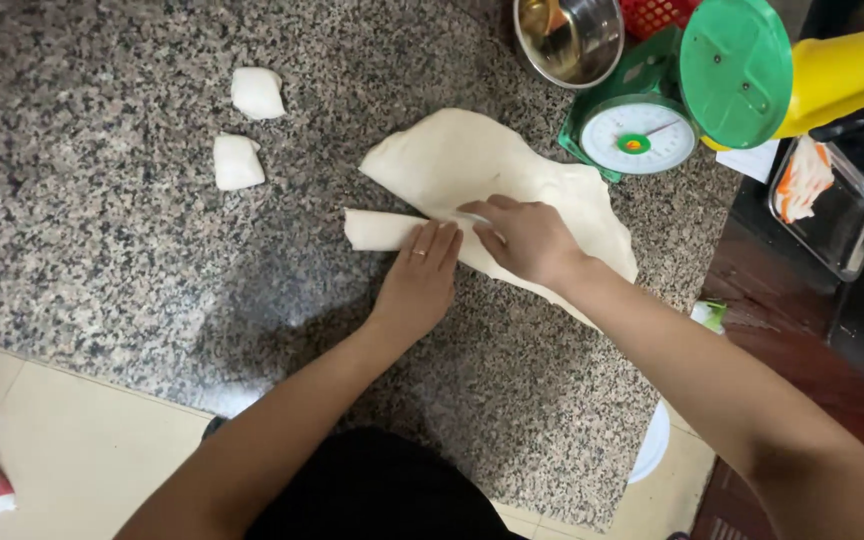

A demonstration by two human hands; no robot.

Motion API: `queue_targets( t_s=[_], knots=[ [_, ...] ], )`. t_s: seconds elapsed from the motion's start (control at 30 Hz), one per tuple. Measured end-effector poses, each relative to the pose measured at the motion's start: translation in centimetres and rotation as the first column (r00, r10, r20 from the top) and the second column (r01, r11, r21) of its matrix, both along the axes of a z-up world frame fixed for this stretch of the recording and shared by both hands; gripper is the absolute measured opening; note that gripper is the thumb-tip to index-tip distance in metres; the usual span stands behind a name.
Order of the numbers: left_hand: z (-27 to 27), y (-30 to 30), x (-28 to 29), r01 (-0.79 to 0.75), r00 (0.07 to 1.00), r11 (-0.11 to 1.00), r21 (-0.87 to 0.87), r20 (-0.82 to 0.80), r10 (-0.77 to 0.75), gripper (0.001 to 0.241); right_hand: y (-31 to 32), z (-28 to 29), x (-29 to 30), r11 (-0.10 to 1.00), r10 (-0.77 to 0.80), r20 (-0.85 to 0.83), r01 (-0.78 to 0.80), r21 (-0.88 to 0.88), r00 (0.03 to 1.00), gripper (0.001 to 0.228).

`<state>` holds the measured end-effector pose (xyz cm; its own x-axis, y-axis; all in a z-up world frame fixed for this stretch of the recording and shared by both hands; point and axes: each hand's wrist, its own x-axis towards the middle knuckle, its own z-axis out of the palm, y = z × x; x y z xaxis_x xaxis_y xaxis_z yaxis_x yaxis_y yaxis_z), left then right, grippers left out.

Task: Dividing a large piece of dough into smaller portions using a bench scraper and a scale.

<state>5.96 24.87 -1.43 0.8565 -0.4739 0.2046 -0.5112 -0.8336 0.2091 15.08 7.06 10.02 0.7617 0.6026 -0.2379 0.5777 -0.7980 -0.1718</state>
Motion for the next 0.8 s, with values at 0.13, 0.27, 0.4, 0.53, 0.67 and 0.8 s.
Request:
queue_targets(
  t_s=[0.13, 0.27, 0.4, 0.53, 0.67, 0.8],
  knots=[
    [0.2, 0.1, 0.3, -0.016, 0.999, 1.000, 0.003, 0.051, 0.015, 0.058, 0.2, -1.2, 0.4, 0.999, 0.023, 0.006, -0.023, -0.025, 1.000, 0.024],
    [-0.7, 0.0, 0.4, -0.004, 0.997, 0.997, -0.080, 0.077, 0.011, 0.061, 0.5, -1.6, 0.8, 0.999, 0.033, -0.060, -0.036, -0.034, 0.998, 0.027],
    [-2.3, -0.4, 0.3, -0.007, 0.996, 0.991, -0.130, 0.085, 0.019, 0.061, 0.7, -2.8, 1.1, 0.991, 0.082, -0.084, -0.091, -0.101, 0.993, 0.031],
    [-1.3, -0.4, -0.2, 0.003, 0.998, 0.997, -0.083, 0.068, 0.003, 0.070, 0.6, -5.2, 1.3, 0.986, 0.103, -0.103, -0.115, -0.122, 0.989, 0.040],
    [-2.1, -0.7, -0.3, -0.043, 0.992, 0.988, -0.146, 0.108, 0.060, 0.056, 1.2, -7.1, 1.3, 0.986, 0.125, -0.065, -0.131, -0.100, 0.990, 0.052],
    [-1.7, -0.5, -0.7, -0.032, 0.994, 0.992, -0.126, 0.100, 0.045, 0.051, 1.3, -7.9, 1.3, 0.980, 0.165, 0.050, -0.158, -0.122, 0.985, 0.040]
  ],
)
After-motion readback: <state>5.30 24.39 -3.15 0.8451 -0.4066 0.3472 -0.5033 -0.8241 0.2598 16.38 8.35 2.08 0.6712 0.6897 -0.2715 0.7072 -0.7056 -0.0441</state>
